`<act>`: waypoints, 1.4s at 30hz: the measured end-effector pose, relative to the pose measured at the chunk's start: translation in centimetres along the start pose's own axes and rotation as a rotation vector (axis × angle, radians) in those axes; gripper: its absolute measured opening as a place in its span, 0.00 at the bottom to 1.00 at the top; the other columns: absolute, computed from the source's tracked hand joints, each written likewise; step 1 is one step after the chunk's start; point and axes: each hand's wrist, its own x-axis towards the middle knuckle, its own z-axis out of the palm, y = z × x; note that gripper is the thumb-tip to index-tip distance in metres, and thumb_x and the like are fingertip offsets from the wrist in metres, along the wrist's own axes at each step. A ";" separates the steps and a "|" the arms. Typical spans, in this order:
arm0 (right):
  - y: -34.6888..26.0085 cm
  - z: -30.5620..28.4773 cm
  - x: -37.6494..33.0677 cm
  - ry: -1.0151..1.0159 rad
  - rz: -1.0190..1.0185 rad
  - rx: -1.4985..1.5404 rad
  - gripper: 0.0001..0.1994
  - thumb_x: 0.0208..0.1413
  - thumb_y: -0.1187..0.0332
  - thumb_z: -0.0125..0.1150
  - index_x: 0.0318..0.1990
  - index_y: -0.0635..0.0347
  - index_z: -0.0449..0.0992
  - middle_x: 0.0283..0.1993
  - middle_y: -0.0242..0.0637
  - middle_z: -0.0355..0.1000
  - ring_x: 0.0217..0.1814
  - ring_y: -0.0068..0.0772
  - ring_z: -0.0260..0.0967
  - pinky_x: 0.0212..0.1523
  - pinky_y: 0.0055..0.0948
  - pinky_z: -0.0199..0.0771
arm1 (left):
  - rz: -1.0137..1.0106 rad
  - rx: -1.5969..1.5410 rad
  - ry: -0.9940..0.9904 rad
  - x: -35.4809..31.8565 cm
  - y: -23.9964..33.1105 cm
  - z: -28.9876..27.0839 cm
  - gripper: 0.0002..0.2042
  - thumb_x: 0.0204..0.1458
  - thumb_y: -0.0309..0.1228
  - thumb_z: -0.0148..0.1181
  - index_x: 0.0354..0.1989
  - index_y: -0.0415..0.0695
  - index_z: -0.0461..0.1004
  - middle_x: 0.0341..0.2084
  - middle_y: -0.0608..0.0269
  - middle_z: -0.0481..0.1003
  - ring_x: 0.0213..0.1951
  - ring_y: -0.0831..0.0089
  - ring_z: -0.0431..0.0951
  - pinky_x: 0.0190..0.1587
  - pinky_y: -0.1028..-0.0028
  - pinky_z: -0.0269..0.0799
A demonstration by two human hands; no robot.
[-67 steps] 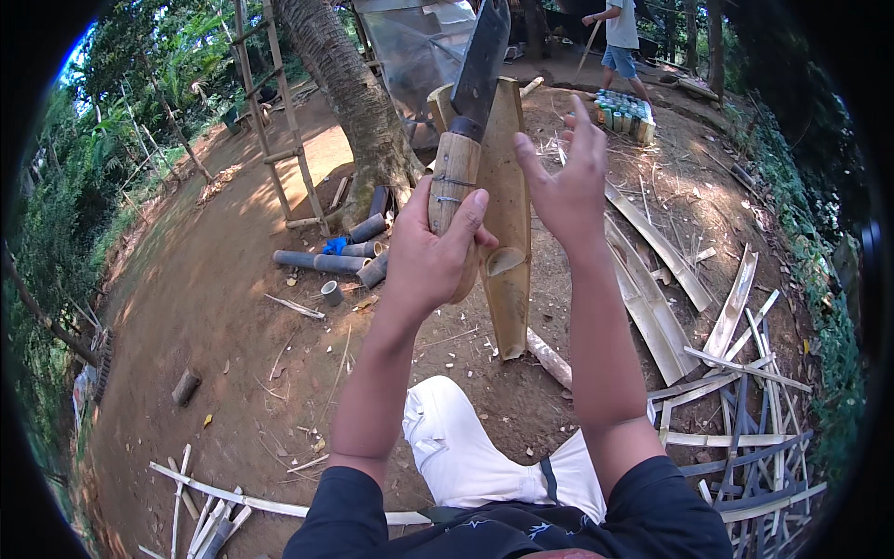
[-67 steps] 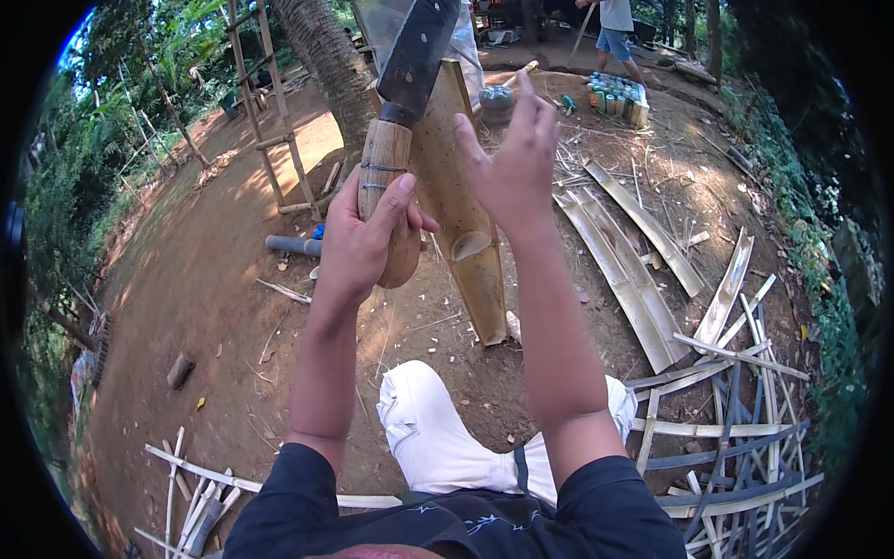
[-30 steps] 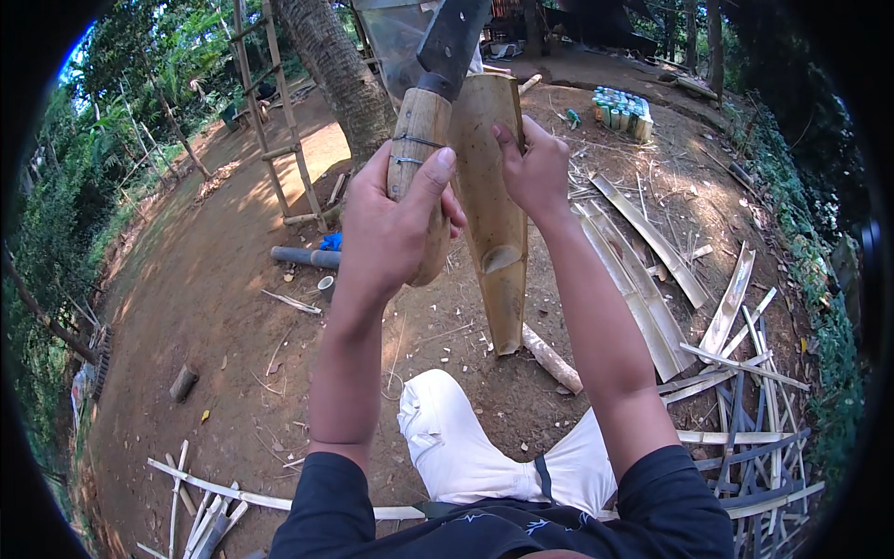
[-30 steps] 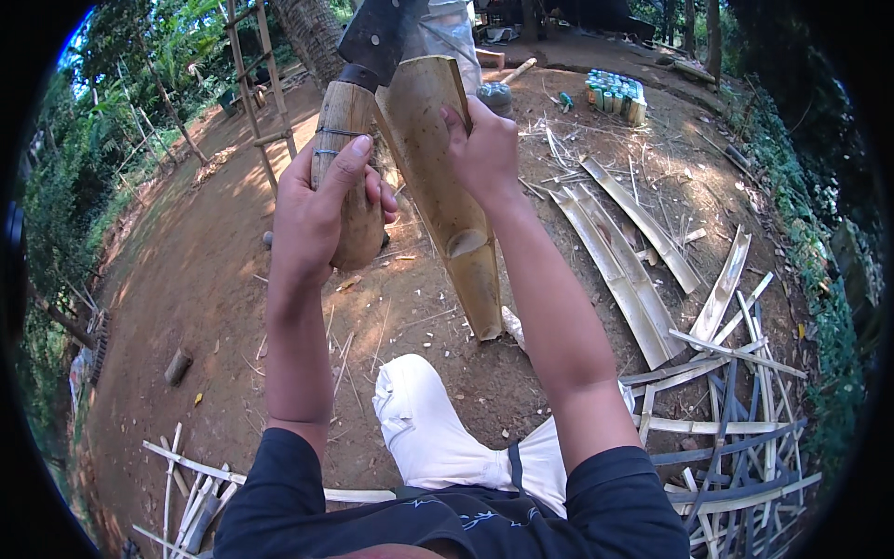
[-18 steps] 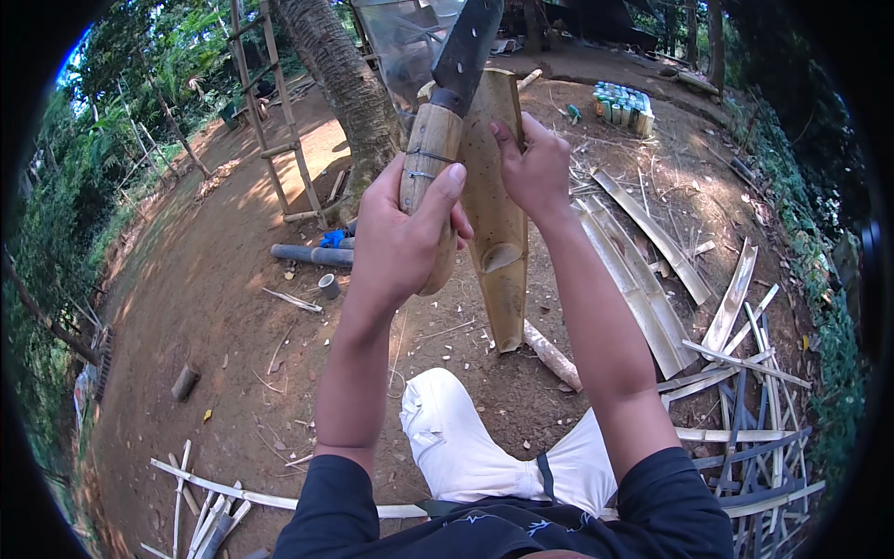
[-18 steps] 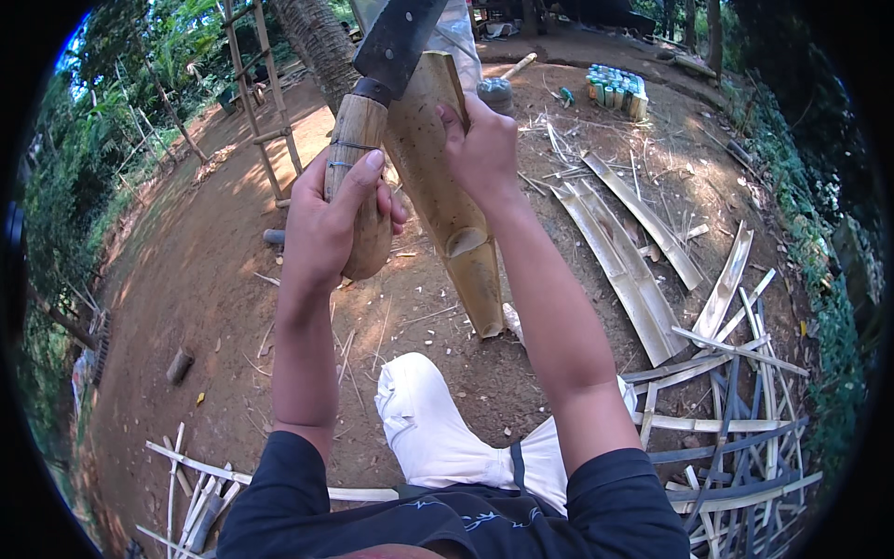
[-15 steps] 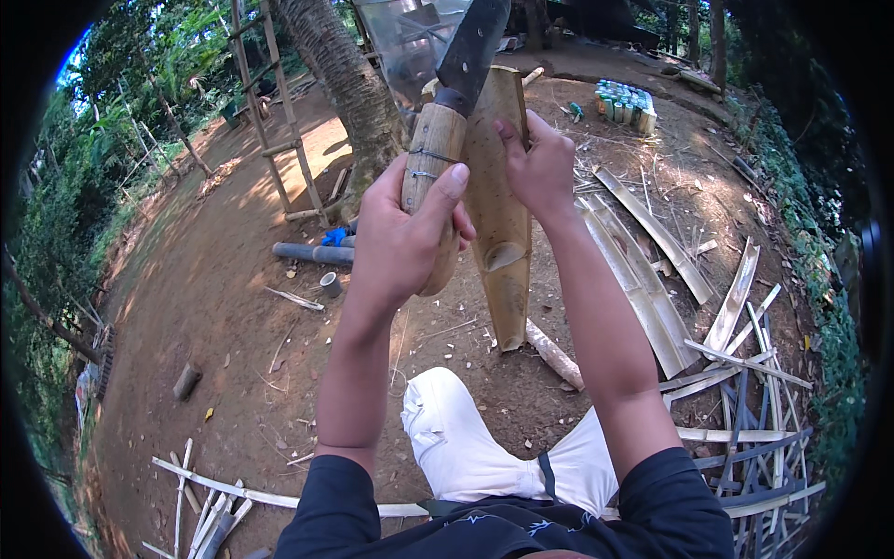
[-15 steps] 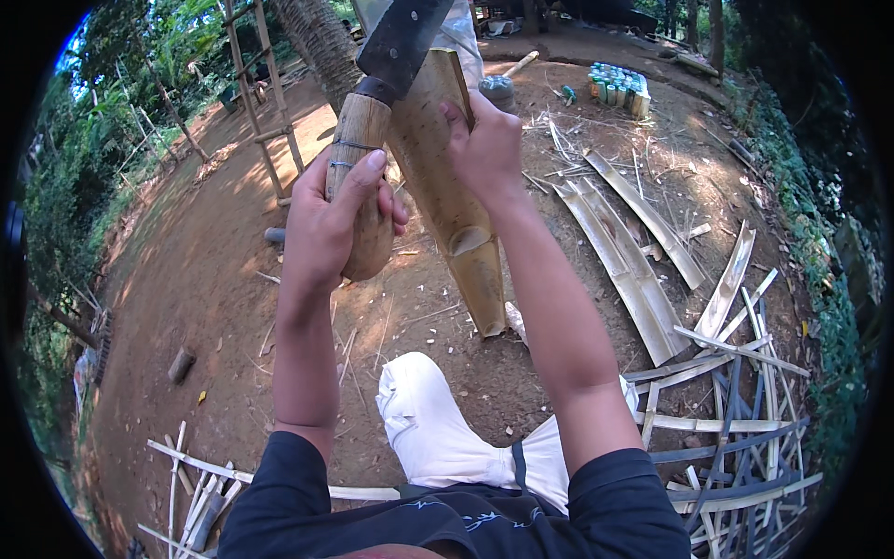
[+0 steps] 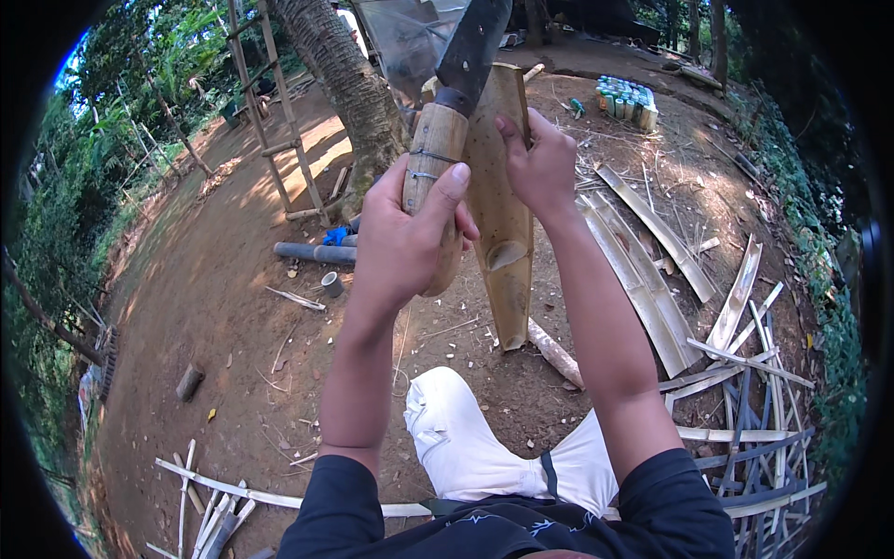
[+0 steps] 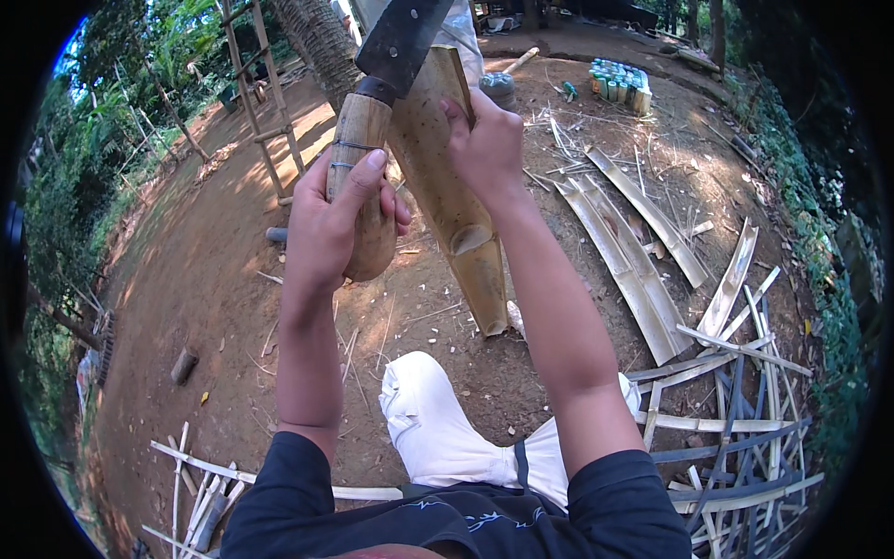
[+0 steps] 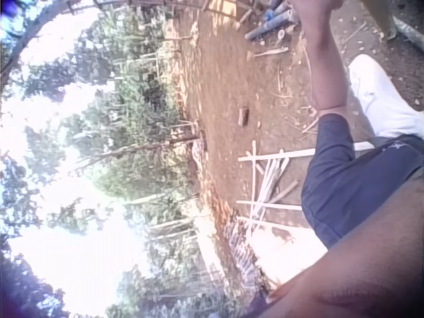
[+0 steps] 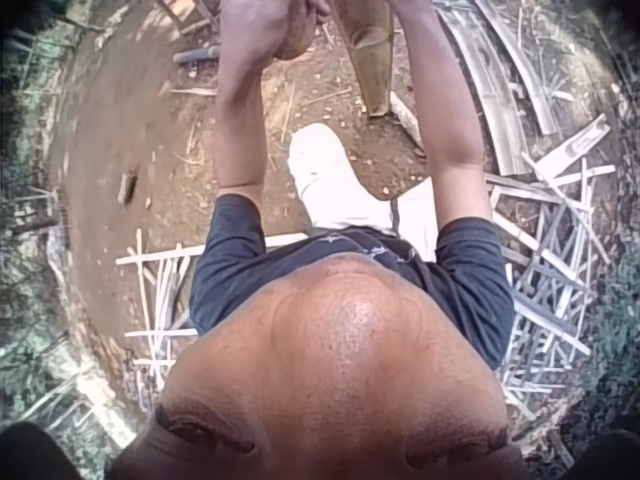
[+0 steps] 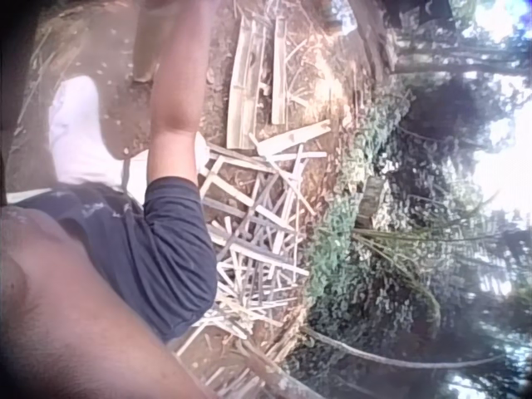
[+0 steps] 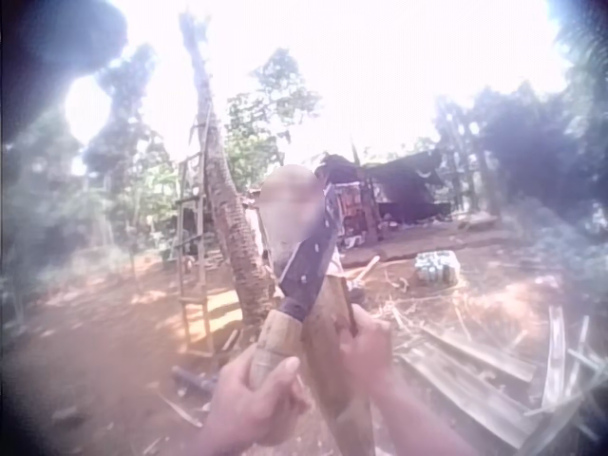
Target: The person splits pieces of bamboo using a large knife, holding the bamboo pieces and driving the blade through the fibers.
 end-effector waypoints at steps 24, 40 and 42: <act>0.4 0.8 0.1 -0.010 0.018 0.002 0.11 0.60 0.65 0.64 0.38 0.66 0.78 0.29 0.55 0.76 0.34 0.59 0.76 0.33 0.44 0.74 | 0.021 -0.028 0.003 0.0 -0.2 0.0 0.14 0.63 0.38 0.59 0.41 0.38 0.71 0.21 0.62 0.72 0.24 0.71 0.78 0.27 0.71 0.77; -0.3 0.7 -0.2 -0.009 0.020 0.000 0.11 0.60 0.65 0.64 0.37 0.66 0.77 0.29 0.57 0.75 0.35 0.60 0.76 0.33 0.46 0.73 | 0.036 -0.005 0.016 -0.3 -0.1 -0.1 0.14 0.63 0.38 0.59 0.41 0.37 0.71 0.21 0.62 0.73 0.24 0.72 0.78 0.27 0.71 0.77; -0.5 0.9 -0.3 -0.012 0.024 0.011 0.10 0.60 0.65 0.64 0.37 0.66 0.77 0.29 0.57 0.75 0.35 0.60 0.76 0.33 0.46 0.73 | 0.027 0.026 0.029 -0.5 0.1 -0.2 0.14 0.63 0.38 0.59 0.42 0.37 0.71 0.21 0.62 0.73 0.24 0.72 0.78 0.27 0.71 0.77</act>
